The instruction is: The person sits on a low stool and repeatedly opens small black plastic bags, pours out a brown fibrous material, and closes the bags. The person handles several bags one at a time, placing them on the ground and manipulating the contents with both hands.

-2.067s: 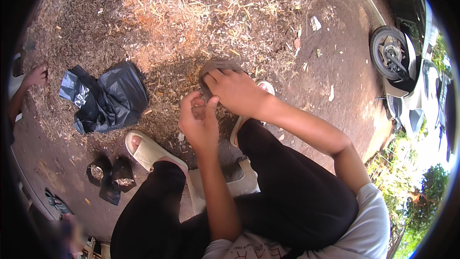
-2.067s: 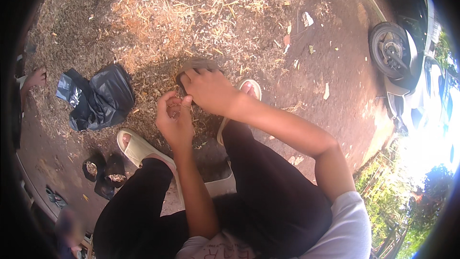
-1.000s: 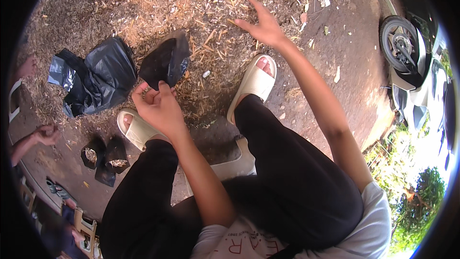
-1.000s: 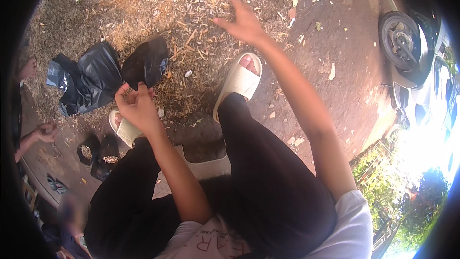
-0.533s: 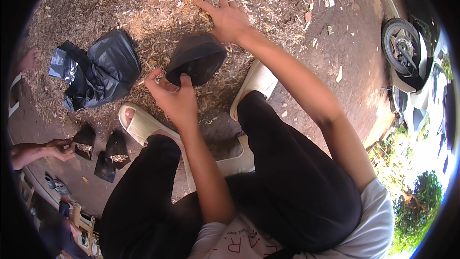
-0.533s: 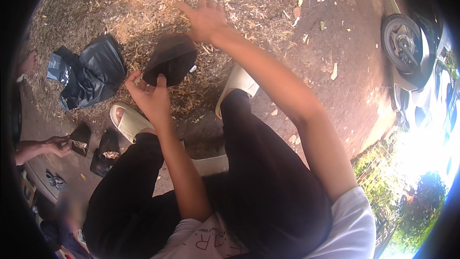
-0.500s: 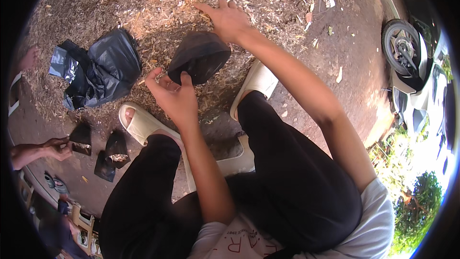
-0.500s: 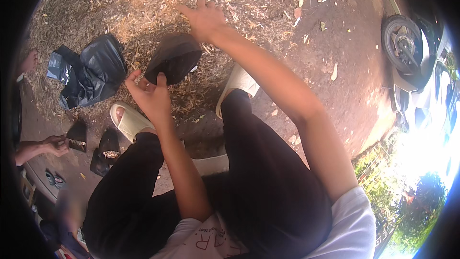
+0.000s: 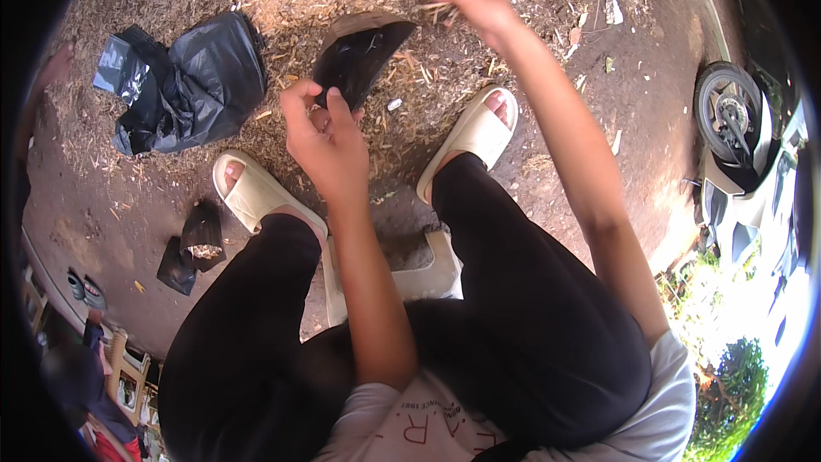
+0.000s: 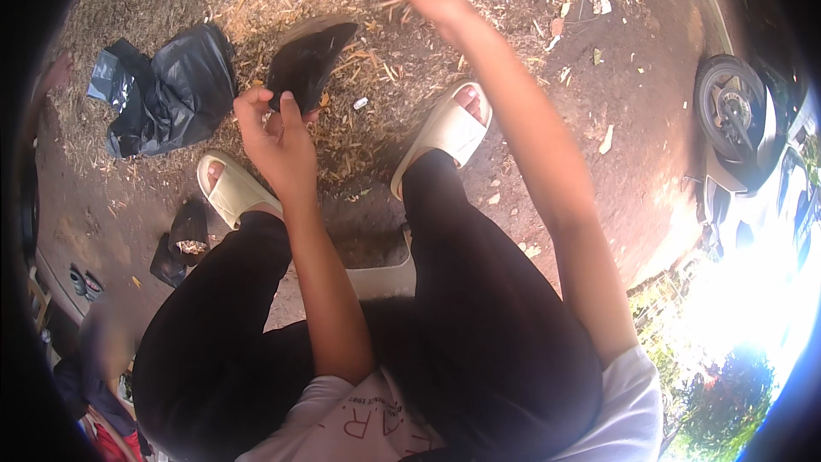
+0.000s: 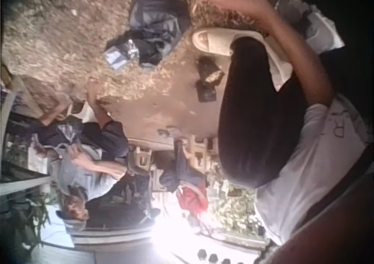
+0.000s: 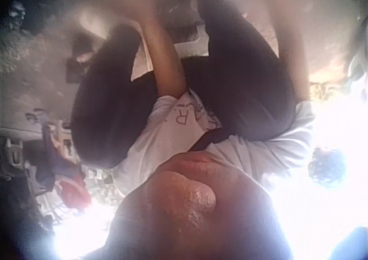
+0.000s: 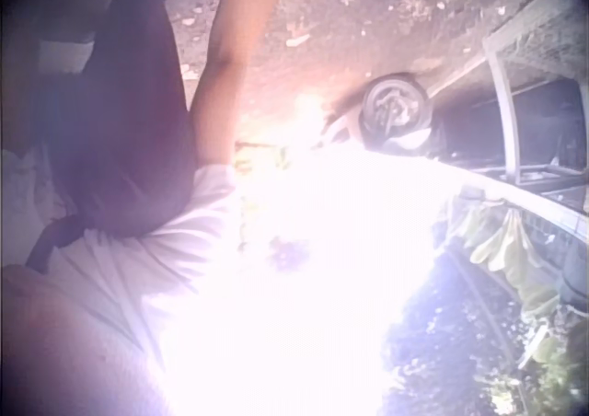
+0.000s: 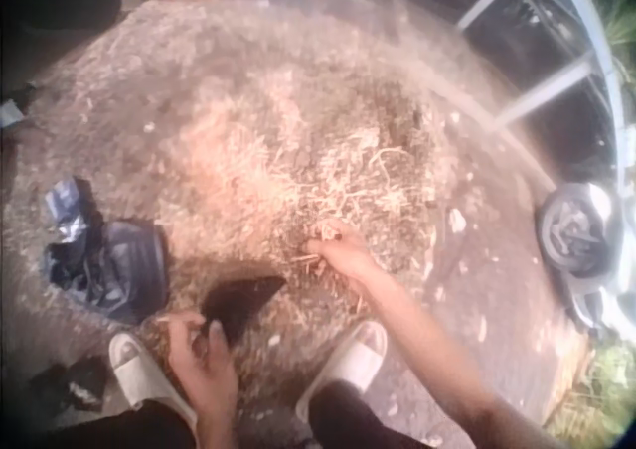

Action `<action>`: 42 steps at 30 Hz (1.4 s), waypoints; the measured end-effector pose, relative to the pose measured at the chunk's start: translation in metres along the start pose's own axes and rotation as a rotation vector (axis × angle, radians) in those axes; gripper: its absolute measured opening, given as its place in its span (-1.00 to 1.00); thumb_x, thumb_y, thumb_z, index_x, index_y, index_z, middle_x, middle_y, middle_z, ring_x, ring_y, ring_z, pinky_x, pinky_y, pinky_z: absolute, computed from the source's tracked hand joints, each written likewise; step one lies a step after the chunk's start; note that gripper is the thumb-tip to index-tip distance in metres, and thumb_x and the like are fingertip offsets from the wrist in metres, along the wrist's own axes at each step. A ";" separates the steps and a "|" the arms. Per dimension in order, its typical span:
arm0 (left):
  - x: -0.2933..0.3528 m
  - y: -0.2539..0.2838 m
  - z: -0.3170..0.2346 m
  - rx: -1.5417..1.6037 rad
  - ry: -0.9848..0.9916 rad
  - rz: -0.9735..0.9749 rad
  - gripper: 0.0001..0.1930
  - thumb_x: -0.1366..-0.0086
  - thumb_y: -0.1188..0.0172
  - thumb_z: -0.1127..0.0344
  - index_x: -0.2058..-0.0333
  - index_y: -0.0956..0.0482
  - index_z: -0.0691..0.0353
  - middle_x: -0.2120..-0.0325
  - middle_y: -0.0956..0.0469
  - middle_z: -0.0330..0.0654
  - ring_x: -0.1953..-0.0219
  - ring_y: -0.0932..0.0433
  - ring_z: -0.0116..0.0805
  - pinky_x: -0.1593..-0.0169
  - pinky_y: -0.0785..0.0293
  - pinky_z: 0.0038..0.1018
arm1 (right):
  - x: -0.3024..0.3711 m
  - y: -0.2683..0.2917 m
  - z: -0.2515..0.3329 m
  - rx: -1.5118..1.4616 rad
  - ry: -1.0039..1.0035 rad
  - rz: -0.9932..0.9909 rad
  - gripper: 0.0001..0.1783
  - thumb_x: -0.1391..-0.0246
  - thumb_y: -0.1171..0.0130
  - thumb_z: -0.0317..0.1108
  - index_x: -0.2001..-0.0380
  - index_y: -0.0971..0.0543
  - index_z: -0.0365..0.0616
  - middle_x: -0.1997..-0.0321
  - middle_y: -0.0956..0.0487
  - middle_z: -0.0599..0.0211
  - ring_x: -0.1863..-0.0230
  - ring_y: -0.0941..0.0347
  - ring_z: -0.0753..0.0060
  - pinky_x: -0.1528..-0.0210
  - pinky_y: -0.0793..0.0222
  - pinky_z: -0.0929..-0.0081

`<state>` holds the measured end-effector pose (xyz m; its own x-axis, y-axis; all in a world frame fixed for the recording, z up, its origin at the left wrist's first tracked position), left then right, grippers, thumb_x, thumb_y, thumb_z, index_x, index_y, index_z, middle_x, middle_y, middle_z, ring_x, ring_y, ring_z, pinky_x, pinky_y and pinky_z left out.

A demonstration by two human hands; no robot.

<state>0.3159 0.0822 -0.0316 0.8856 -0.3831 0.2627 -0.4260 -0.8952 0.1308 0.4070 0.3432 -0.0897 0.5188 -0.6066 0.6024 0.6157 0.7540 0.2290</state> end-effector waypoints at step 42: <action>0.013 -0.031 -0.013 -0.243 -0.132 0.216 -0.38 -0.12 -0.19 0.73 -0.21 -0.52 0.27 0.25 -0.54 -0.10 0.39 -0.56 -0.40 0.35 -0.53 -0.53 | 0.113 -0.076 0.025 -0.428 -0.304 0.241 -0.53 -0.10 -0.03 -0.68 -0.12 -0.46 -0.42 0.03 -0.56 0.19 0.06 -0.53 0.36 -0.10 -0.46 0.32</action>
<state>0.3384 0.1083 -0.0194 0.7796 -0.5983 0.1850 -0.6238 -0.7160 0.3134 0.4036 0.2236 -0.0200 0.5194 -0.2829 0.8064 0.7193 0.6542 -0.2338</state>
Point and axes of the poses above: each hand's wrist, its own x-axis away from the middle knuckle, its own y-axis out of the back of the hand, z = x × y, the point moved 4 cm from there along -x, towards the middle knuckle
